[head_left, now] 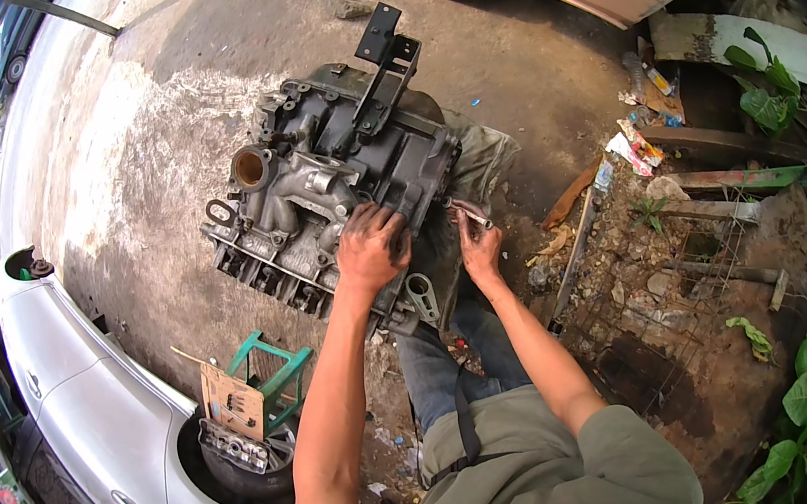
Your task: The person uses a wrench to tighten bolts on a car engine block resting on a cloth on the ground. The hands stabilize the engine while turning the wrench repeatedly on the same fastener.
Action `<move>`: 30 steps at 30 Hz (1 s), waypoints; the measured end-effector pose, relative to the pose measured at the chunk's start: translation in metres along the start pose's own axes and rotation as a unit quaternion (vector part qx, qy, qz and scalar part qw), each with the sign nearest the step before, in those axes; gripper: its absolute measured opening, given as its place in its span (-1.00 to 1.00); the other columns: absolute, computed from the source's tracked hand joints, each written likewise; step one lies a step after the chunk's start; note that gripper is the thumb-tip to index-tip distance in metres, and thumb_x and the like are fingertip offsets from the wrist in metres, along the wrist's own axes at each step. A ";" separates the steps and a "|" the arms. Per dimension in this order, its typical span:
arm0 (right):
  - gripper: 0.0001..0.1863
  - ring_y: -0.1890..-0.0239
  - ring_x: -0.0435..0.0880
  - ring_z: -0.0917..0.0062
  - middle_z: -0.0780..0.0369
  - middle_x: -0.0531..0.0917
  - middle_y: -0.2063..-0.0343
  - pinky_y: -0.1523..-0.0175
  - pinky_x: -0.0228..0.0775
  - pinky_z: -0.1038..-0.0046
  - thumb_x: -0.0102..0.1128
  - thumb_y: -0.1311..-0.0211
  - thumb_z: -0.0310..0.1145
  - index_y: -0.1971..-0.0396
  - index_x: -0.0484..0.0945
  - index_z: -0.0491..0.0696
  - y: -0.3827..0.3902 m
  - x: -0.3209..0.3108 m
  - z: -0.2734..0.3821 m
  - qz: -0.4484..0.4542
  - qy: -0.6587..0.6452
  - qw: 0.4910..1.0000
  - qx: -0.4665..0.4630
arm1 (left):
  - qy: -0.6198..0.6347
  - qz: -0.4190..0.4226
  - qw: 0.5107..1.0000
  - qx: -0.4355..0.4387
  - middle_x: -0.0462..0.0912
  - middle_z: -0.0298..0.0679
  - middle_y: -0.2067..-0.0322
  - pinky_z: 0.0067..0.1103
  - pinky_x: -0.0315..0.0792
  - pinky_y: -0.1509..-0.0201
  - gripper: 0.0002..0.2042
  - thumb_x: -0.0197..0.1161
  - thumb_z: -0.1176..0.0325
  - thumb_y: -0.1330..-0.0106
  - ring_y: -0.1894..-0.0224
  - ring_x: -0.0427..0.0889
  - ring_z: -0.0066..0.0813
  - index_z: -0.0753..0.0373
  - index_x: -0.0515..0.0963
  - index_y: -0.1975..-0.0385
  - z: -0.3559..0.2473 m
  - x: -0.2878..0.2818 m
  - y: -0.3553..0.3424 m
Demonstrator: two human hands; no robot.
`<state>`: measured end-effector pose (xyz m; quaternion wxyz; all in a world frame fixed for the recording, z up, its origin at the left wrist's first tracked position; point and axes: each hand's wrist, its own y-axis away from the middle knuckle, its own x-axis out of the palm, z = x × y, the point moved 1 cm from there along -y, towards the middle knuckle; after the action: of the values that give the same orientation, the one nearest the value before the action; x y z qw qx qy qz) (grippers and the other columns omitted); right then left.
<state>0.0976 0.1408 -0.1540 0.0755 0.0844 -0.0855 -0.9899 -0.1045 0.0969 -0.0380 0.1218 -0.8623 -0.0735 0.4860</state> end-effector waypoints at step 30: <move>-0.67 -0.09 0.71 0.25 -0.01 0.71 0.02 -0.09 0.57 0.33 0.13 -0.47 -0.39 -0.12 0.59 -0.20 0.014 0.018 0.014 -0.017 0.112 0.992 -0.056 | 0.005 -0.037 0.999 0.002 0.65 -0.14 0.34 -0.25 0.53 -0.12 -0.82 0.37 0.45 0.07 0.12 0.64 0.01 0.26 0.59 0.43 -0.003 -0.001 -0.001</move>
<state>0.0799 0.1264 -0.1409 0.0722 0.1914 -0.0195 -0.9787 -0.1021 0.0972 -0.0357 0.1418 -0.8610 -0.1044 0.4772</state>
